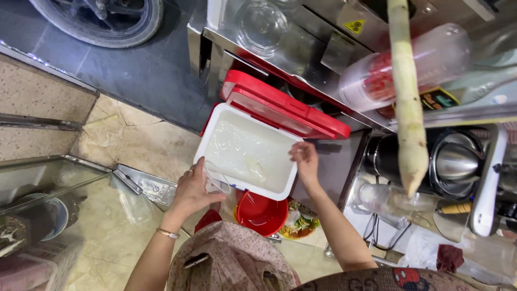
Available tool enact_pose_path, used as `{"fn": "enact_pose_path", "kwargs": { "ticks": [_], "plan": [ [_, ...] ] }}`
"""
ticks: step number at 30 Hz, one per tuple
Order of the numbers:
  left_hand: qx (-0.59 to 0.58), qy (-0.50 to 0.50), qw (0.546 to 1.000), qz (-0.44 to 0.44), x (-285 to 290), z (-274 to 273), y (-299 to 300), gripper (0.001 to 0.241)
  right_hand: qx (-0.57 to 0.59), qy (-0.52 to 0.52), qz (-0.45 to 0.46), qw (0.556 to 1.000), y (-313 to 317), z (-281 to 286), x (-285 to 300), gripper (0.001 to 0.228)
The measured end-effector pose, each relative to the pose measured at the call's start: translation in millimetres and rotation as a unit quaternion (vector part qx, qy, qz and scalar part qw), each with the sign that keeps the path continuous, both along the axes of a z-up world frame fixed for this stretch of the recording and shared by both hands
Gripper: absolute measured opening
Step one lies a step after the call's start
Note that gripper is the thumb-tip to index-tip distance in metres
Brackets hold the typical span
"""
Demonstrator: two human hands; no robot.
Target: The recorder prepares sugarcane stalks by trimming them with a knife and then feeds them into a press to extract juice, which is served in a cup with ice and lime.
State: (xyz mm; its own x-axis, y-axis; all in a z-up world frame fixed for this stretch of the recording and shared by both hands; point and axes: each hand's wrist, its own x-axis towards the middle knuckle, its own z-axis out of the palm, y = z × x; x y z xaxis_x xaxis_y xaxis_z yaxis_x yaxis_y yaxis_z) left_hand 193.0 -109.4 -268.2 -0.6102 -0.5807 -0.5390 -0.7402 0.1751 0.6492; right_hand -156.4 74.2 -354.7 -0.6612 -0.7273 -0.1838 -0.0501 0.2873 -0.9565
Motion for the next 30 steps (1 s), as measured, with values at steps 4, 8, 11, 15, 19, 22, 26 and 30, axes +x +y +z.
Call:
{"fn": "enact_pose_path", "kwargs": {
  "ticks": [4, 8, 11, 15, 19, 22, 26, 30],
  "plan": [
    [-0.002, 0.021, 0.999, 0.031, 2.8, -18.6, 4.3, 0.131, 0.33, 0.08, 0.218, 0.915, -8.6, -96.9, 45.0, 0.038],
    [-0.028, 0.007, 0.999, 0.026, 1.1, -39.0, 5.2, 0.131, 0.348, 0.209, 0.318, 0.857, 15.7, -256.2, 48.0, 0.056],
    [-0.021, 0.024, 0.999, 0.043, 0.7, -53.8, 4.3, 0.129, 0.404, 0.24, 0.316, 0.824, -9.4, -292.3, 55.1, 0.07],
    [-0.008, 0.059, 0.995, 0.084, 0.8, -63.5, -1.5, 0.127, 0.531, 0.243, 0.326, 0.743, -54.1, -248.6, 86.4, 0.074],
    [0.005, 0.056, 0.996, 0.076, 4.2, -75.1, -4.0, 0.128, 0.565, 0.239, 0.371, 0.697, -55.7, -280.7, 75.4, 0.059],
    [-0.029, 0.107, 0.99, 0.086, 8.7, -75.9, -0.8, 0.123, 0.566, 0.224, 0.345, 0.714, -32.8, -291.0, 56.4, 0.043],
    [-0.022, 0.081, 0.993, 0.087, 6.0, -81.5, 0.2, 0.122, 0.526, 0.215, 0.17, 0.806, -8.9, -330.2, 30.9, 0.039],
    [-0.018, 0.084, 0.993, 0.084, 7.4, -83.5, 0.1, 0.119, 0.466, 0.018, -0.106, 0.878, -55.3, -298.9, 67.7, 0.035]
  ]
}}
